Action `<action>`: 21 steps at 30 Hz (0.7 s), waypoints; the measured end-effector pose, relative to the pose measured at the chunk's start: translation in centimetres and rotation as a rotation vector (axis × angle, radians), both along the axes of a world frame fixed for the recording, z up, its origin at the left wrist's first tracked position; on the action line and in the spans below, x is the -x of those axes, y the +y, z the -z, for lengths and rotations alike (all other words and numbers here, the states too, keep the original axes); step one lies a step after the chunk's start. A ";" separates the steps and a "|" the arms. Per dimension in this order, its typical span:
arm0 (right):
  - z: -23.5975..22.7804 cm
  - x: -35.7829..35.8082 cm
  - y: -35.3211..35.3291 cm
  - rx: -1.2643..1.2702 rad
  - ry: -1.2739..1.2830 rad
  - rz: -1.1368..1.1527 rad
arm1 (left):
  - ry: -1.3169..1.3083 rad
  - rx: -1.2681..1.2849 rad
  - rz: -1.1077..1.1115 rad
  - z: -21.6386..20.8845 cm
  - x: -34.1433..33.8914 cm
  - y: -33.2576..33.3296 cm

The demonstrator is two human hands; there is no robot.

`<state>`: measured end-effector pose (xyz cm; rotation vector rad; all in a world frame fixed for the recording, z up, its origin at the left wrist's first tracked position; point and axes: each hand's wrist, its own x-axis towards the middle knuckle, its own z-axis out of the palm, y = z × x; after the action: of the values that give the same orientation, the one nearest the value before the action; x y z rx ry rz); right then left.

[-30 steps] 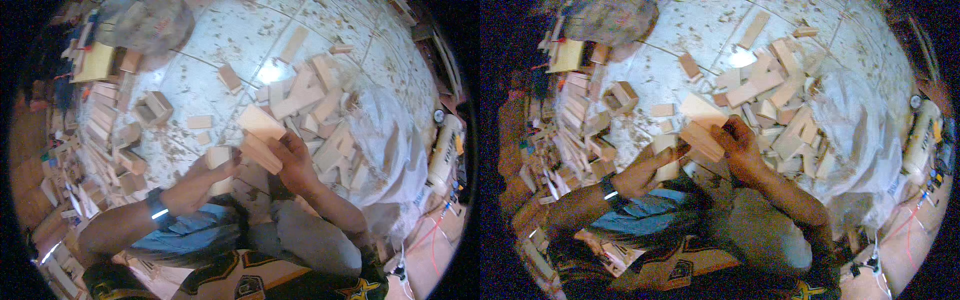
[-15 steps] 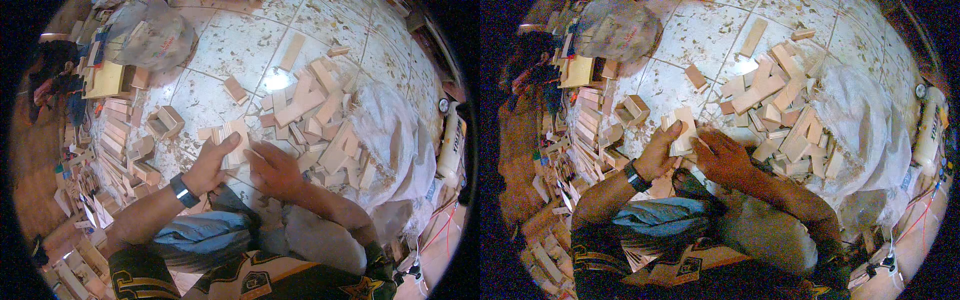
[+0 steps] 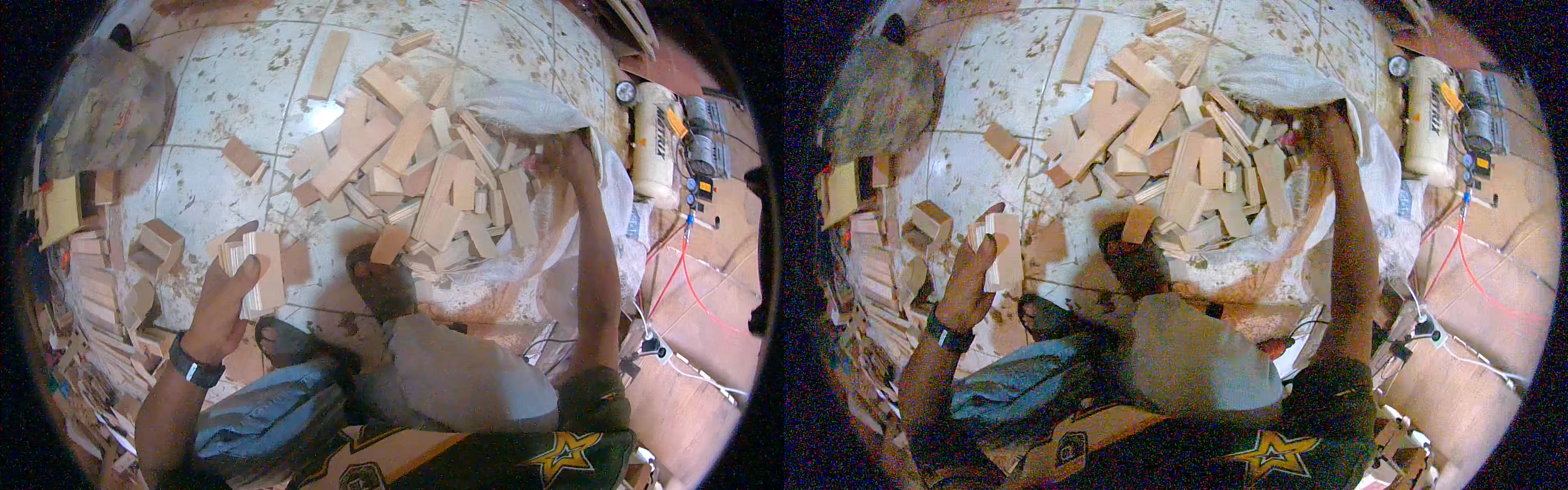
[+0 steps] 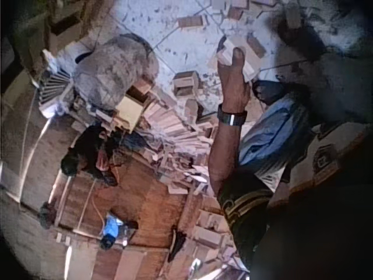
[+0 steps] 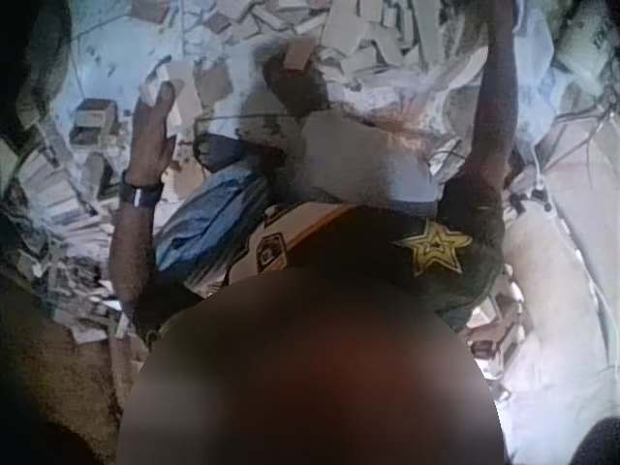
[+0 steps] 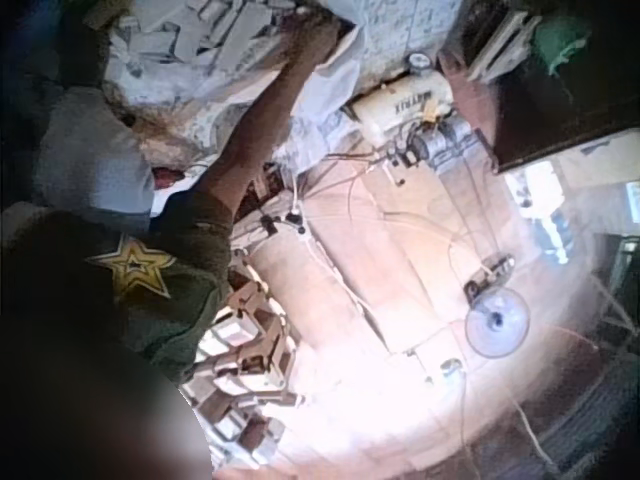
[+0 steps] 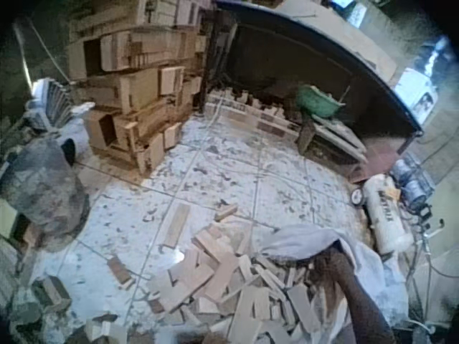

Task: The person sits on the floor and sorts small rectangular wood pieces by hand, moving them from a pile into a white sack. The person repeatedly picks up pieces, places them into the sack, and adjusts the sack to make room.

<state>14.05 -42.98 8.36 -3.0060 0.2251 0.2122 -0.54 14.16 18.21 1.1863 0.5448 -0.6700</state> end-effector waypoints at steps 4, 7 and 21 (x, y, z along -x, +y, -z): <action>0.7 1.7 3.7 -0.040 -0.316 0.045 | 0.005 -0.004 -0.018 0.3 -0.2 -0.2; 1.8 2.8 7.8 0.003 -0.259 -0.326 | 0.012 -0.001 -0.039 0.2 -0.2 0.0; 2.2 2.4 7.5 -0.500 0.112 -0.105 | 0.025 -0.039 0.011 -0.3 0.3 0.5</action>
<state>11.65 -35.47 6.13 -2.5128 0.0163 0.3834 -0.79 14.70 18.46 1.2198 0.5755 -0.6870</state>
